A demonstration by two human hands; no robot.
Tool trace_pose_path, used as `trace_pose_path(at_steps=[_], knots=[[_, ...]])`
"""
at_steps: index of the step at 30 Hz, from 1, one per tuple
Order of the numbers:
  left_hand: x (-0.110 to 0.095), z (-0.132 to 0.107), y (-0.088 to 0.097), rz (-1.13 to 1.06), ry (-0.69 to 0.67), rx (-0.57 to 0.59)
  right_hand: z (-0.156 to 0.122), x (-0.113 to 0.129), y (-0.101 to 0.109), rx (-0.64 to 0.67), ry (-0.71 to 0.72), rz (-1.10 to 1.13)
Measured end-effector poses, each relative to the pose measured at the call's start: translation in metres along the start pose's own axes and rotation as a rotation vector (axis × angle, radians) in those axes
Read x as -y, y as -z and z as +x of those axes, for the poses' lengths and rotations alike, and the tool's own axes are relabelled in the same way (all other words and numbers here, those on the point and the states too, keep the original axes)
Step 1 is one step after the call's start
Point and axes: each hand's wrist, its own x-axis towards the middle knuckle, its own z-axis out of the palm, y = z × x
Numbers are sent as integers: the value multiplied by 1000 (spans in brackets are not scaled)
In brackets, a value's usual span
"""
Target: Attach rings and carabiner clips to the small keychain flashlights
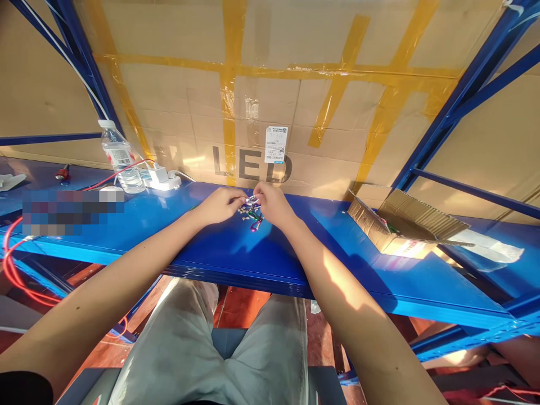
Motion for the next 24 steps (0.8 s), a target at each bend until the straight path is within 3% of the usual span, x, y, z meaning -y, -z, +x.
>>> trace_pose_path(at_steps=[4, 8, 14, 24], knots=[[5, 3, -3, -121, 51, -36, 3, -4, -2, -47, -227, 244], [10, 5, -5, -190, 119, -73, 5, -3, -1, -19, -395, 328], [23, 10, -4, -259, 220, -112, 7, -6, 1, -65, -459, 388], [36, 12, -3, -320, 259, -136, 8, -12, 5, -71, -517, 417]])
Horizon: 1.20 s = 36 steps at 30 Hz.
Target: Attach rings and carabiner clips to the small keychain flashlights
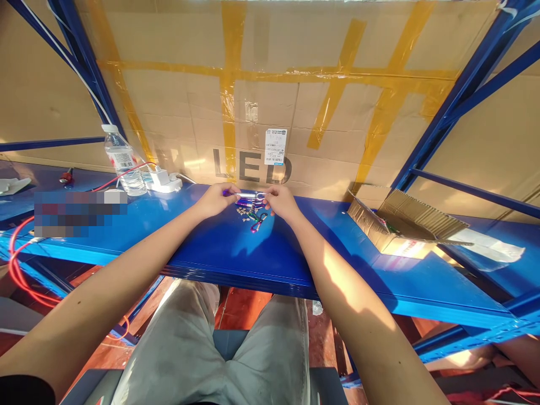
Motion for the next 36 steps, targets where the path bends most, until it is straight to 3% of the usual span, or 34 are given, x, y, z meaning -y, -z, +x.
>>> trace_pose_path(at_steps=[10, 16, 19, 21, 23, 26, 30, 36], knots=[[17, 1, 3, 46, -2, 10, 9, -17, -4, 36, -34, -78], [7, -3, -1, -148, -69, 18, 5, -11, -5, 1, 214, -227], [-1, -5, -4, -252, -66, 68, -4, 0, -6, 118, 271, -171], [-5, -7, -7, -290, -80, 105, -9, 5, -8, 277, 232, -134], [-10, -9, -9, -296, -103, 131, -12, 7, -9, 352, 179, -106], [-17, -8, -11, -342, -95, 123, -14, 7, -9, 394, 100, 7], [-25, -5, -5, -566, -14, 141, -18, 7, -10, 453, 13, 87], [-21, -3, 0, -783, 145, 215, -30, 18, -16, 581, -86, 195]])
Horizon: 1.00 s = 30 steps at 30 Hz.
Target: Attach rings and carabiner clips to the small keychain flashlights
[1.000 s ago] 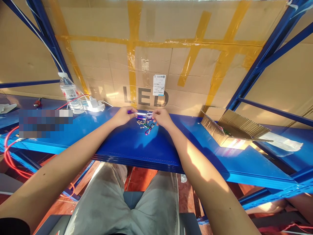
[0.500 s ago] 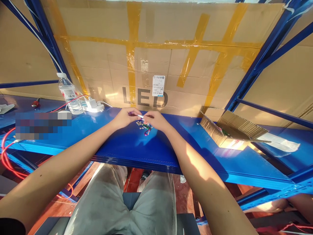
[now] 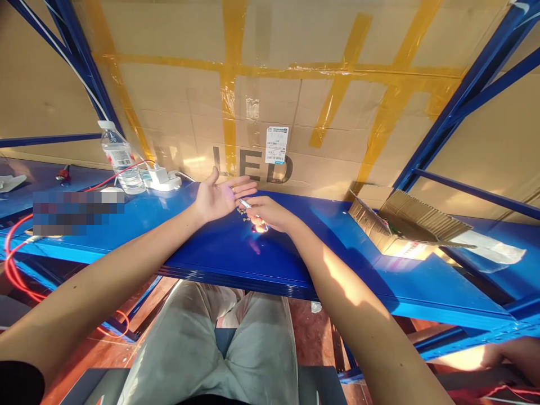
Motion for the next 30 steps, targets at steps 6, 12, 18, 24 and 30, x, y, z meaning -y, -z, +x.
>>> trace_pose_path(at_steps=[6, 12, 18, 24, 30], knots=[[9, 3, -1, -396, 134, 141, -3, 6, -5, -27, -108, -4], [9, 4, -4, -475, 151, 80, -1, 4, -10, -60, -85, -46], [8, 3, -6, -456, 183, 93, 1, 3, -12, -84, -53, -8], [8, 3, -9, -439, 191, 99, 0, 4, -12, -87, -37, 17], [8, 2, -8, -434, 190, 124, 0, 5, -13, -73, -43, 0]])
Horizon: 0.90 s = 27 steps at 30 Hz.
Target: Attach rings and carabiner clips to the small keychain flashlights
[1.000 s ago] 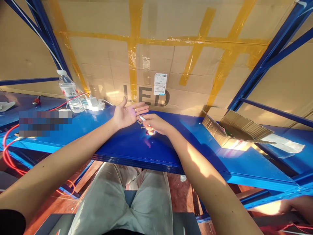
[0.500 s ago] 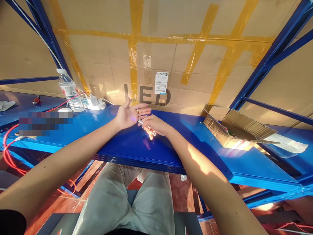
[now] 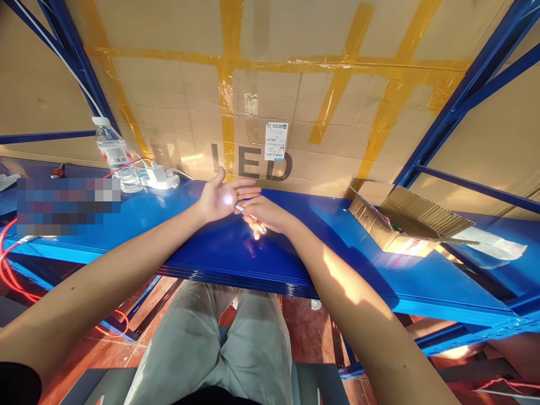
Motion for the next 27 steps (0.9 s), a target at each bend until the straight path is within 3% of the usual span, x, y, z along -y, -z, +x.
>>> trace_pose_path(at_steps=[17, 27], knots=[[-2, -1, 2, -46, 13, 44, 0, 1, 0, -33, 26, 11], [-4, -1, 3, -41, 24, 36, -1, 0, 4, 14, 35, -7]])
